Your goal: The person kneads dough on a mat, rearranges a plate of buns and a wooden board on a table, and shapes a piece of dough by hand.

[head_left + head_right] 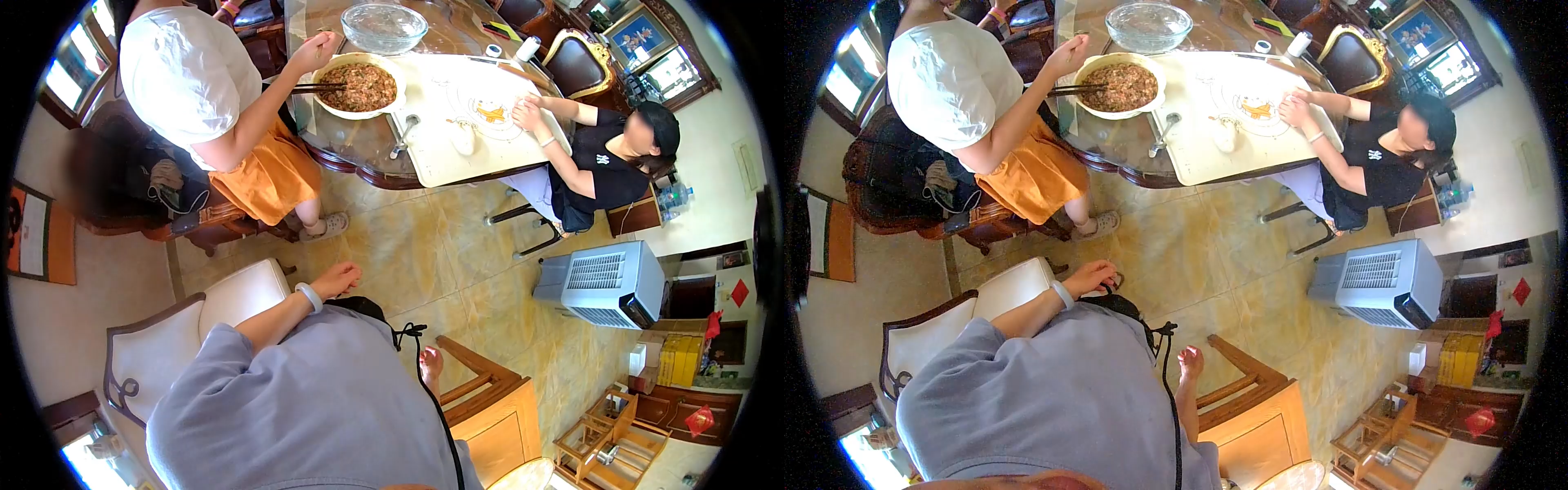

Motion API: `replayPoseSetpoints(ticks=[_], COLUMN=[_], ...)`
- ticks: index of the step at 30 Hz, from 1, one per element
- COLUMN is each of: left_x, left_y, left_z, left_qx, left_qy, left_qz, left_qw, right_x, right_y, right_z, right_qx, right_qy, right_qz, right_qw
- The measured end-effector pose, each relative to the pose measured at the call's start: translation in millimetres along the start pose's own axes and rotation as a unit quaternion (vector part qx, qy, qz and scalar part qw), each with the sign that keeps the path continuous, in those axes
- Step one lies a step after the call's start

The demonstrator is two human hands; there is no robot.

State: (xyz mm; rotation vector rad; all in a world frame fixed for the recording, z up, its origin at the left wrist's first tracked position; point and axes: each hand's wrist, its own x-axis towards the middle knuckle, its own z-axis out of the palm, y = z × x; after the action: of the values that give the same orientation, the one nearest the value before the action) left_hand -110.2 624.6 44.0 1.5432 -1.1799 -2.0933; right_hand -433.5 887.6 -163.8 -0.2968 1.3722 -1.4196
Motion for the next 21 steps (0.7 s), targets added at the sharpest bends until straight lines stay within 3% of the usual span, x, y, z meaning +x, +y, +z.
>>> replayPoseSetpoints(ticks=[3,6,9,11,12,13,14,16,18,19,21], left_x=[5.1,8.8,7.1,5.5,16.6,30.3,39.2,40.0,8.0,3.8,-0.6], left_y=[-2.4,-9.4,-9.6,-1.2,1.0,4.0,2.4,44.4,129.7,152.4,178.3], left_z=[1.5,1.1,3.1,2.3,-3.9,-13.1,-20.5,-36.3,-34.0,-33.3,-33.8], left_qx=[0.002,0.0,-0.01,-0.025,-0.015,-0.006,0.001,-0.101,-0.073,-0.082,-0.099], left_qy=[-0.006,-0.01,-0.014,-0.02,-0.018,-0.013,-0.008,-0.038,0.067,0.083,0.115], left_qz=[-0.02,-0.009,-0.012,-0.014,0.018,0.051,0.079,0.239,0.225,0.234,0.253], left_qw=[1.0,1.0,1.0,0.999,1.0,0.999,0.997,0.965,0.969,0.965,0.956], right_x=[4.8,-3.5,-7.7,-0.3,-10.5,-10.2,-8.1,-11.8,-0.8,-6.6,0.1], right_y=[-0.9,-6.7,-15.8,4.1,-17.9,-10.9,-7.3,-5.6,2.6,-11.3,6.6], right_z=[-5.7,6.3,14.2,-10.7,8.6,7.5,3.0,-3.4,-13.0,2.9,-17.5], right_qx=[0.134,-0.06,-0.086,0.071,-0.026,-0.074,-0.073,-0.048,0.006,-0.084,0.182], right_qy=[-0.009,0.04,0.086,0.058,0.096,0.055,0.067,0.087,0.099,0.111,0.007], right_qz=[0.074,0.033,0.073,0.104,0.133,0.072,0.098,0.144,0.178,0.161,0.136], right_qw=[0.988,0.997,0.99,0.99,0.986,0.993,0.99,0.984,0.979,0.977,0.974])
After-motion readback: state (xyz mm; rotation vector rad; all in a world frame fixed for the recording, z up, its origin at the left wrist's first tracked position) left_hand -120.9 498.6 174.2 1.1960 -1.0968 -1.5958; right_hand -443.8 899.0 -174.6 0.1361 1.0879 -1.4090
